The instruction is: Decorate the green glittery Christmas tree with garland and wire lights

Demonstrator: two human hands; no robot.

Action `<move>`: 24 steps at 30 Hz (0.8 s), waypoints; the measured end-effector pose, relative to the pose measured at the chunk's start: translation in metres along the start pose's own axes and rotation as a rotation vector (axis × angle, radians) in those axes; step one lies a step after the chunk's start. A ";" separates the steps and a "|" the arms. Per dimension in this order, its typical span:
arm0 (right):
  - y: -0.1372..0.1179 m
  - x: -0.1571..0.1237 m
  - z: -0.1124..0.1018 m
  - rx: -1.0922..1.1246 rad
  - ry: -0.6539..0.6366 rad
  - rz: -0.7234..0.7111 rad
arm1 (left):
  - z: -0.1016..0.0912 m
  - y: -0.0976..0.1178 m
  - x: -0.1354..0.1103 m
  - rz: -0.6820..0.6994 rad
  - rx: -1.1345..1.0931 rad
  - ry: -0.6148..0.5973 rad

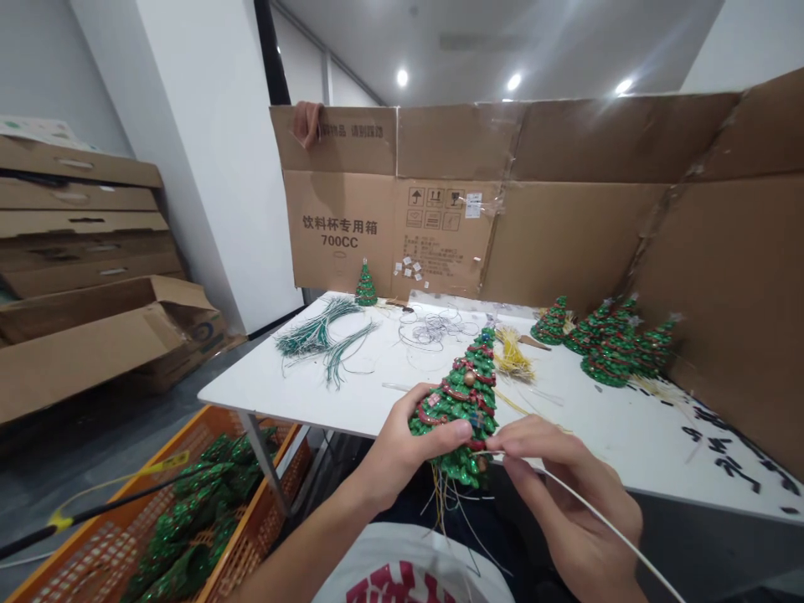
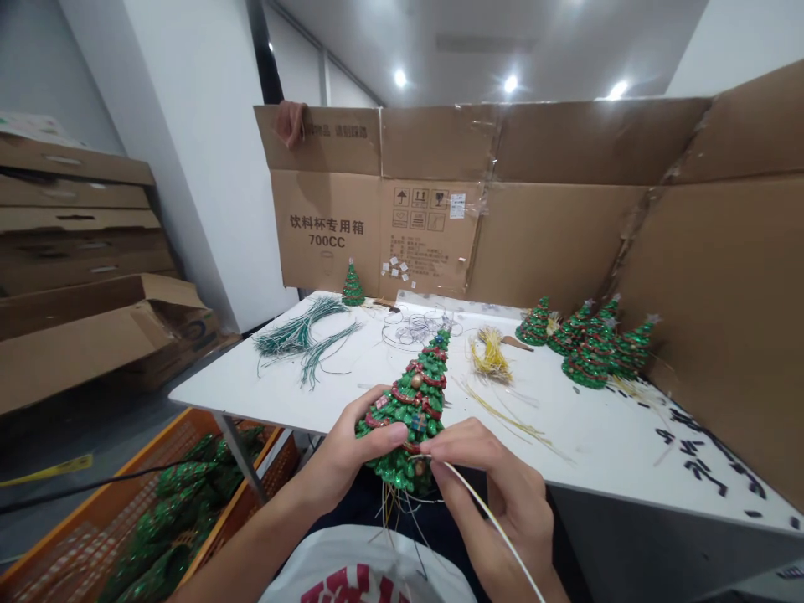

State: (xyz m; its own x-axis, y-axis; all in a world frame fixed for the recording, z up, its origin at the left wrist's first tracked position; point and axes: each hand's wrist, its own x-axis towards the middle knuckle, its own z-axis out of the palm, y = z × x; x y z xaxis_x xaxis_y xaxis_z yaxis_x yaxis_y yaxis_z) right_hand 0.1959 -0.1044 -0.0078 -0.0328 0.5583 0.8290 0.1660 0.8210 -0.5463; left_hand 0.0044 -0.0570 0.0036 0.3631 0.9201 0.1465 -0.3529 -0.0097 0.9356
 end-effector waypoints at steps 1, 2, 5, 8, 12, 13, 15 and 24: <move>0.001 -0.001 0.000 -0.002 0.008 0.024 | 0.000 0.000 0.001 -0.002 -0.011 -0.001; 0.002 -0.001 0.000 -0.006 0.017 0.057 | 0.000 -0.001 0.001 -0.004 -0.019 0.001; 0.005 -0.004 -0.002 -0.009 0.024 0.187 | 0.000 -0.003 0.002 -0.013 -0.021 0.016; 0.005 -0.004 -0.003 0.009 0.022 0.245 | -0.001 -0.004 0.002 -0.021 -0.020 0.037; 0.005 -0.004 -0.002 -0.011 0.035 0.294 | -0.001 -0.005 0.002 -0.023 -0.023 0.058; 0.006 -0.005 -0.001 -0.013 0.033 0.329 | -0.001 -0.005 0.003 -0.022 -0.026 0.057; 0.010 -0.005 0.000 0.003 0.044 0.399 | -0.001 -0.006 0.004 -0.029 -0.032 0.054; 0.023 -0.002 0.003 0.093 0.119 0.458 | 0.000 -0.007 0.007 -0.188 -0.094 0.095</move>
State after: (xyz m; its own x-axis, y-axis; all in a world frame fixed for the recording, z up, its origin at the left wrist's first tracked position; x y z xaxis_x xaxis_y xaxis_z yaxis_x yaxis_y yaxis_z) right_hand 0.1967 -0.0861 -0.0221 0.1370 0.8520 0.5053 0.0477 0.5038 -0.8625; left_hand 0.0090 -0.0504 -0.0020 0.3485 0.9352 -0.0626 -0.3672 0.1977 0.9089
